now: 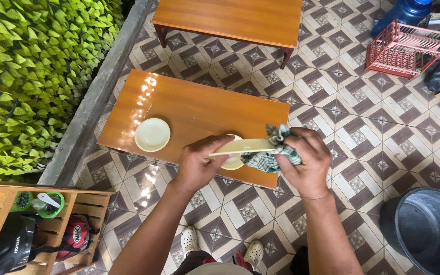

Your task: The person takes wet plates from a drying rack and wipes them dry with a cloth, then places the dried plates onto a wooden table.

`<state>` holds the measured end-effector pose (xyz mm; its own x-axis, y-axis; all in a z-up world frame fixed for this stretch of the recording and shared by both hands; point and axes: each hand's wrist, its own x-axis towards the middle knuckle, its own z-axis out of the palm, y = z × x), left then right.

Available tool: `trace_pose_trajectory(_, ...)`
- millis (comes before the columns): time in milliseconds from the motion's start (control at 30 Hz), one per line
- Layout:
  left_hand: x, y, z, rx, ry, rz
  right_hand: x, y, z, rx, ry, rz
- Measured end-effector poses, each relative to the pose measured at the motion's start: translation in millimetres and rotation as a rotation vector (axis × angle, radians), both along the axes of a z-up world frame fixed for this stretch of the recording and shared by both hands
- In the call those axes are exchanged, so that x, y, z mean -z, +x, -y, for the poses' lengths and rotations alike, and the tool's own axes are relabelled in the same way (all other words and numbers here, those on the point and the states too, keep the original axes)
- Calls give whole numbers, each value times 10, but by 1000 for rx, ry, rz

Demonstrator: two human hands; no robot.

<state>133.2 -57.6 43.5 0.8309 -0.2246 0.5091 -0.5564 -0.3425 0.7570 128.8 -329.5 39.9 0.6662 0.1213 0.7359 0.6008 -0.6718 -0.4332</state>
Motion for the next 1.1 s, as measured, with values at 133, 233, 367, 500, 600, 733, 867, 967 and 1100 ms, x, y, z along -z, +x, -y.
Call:
trace_pose_trajectory(133,19,-32,0,-15,-63,122,259,-10,78,-11,208,-43)
trace_pose_trajectory(233,182,-112,54,2,-312,-86,649,-8,72,18,474,-78)
trace_pose_trajectory(367,406,-71,132,-54,-592,-325,963,-20,70,-77,1007,-388)
trace_pose_trajectory(500,212,-70,-1,-133,-217,-281,607,-16,68,-66,498,-282)
trace_pose_trajectory(600,-34,-29,-13,-67,275,163,202,-83,-75,-114,178,-236)
trace_pose_trajectory(733,-188,-75,100,3,453,129,1,-71,-213,-69,-146,-154)
trace_pose_trajectory(867,-187,-103,29,13,202,16,314,25,-75,-115,268,-189)
trace_pose_trajectory(967,-66,-165,4,18,-133,-108,689,6,-36,-112,704,-341)
trace_pose_trajectory(1100,234,-258,63,-42,-428,-305,964,-50,-24,-104,1048,-512)
